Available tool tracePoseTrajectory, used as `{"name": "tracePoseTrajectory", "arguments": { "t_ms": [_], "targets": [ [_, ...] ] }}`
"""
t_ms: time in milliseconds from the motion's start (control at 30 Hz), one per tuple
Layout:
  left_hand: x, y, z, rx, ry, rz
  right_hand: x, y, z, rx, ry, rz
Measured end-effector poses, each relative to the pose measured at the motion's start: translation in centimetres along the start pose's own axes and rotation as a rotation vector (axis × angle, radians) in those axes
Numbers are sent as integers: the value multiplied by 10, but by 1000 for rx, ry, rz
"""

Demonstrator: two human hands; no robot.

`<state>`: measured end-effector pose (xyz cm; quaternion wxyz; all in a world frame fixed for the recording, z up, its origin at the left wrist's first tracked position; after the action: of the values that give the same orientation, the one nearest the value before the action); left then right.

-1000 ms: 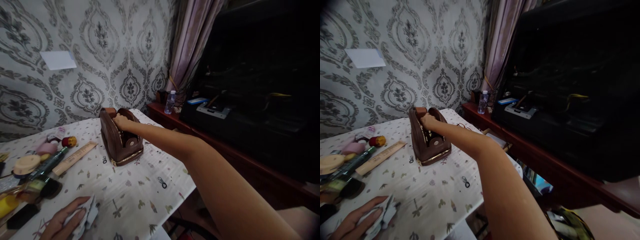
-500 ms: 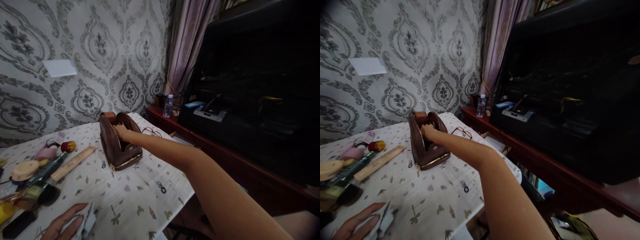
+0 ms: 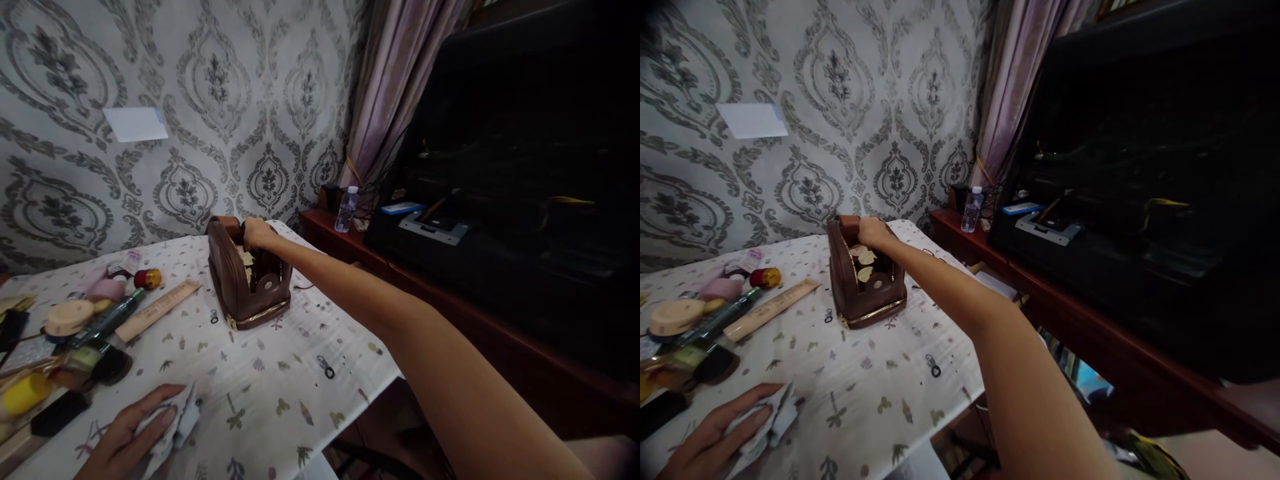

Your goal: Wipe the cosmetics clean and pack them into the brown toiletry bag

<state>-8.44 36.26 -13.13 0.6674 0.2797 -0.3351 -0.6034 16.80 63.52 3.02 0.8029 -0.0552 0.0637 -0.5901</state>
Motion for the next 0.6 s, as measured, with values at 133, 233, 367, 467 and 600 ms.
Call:
{"name": "tracePoseTrajectory", "arguments": {
  "t_ms": [133,233,367,467,600],
  "targets": [
    [3,10,1,7,56,-17,3,4,-1,7,-54,-60],
    [6,14,-1,21,54,1,2,2,-10,31,-68,-79],
    [5,9,-2,27,17,15,-7,1,-22,65,-77,-90],
    [0,-1,1,-3,21,-13,-13,3,-27,88,-79,-73],
    [-4,-13,1,-29,-5,-20,-11,2,-29,124,-44,-19]
  ]
}}
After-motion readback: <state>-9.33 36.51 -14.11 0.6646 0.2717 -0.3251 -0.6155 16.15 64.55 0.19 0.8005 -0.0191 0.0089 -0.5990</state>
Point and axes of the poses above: each hand's wrist, its own x-axis away from the middle knuckle, its own z-axis out of the back of the hand, y = z × x, the point moved 5 cm from there along -x, towards the middle knuckle
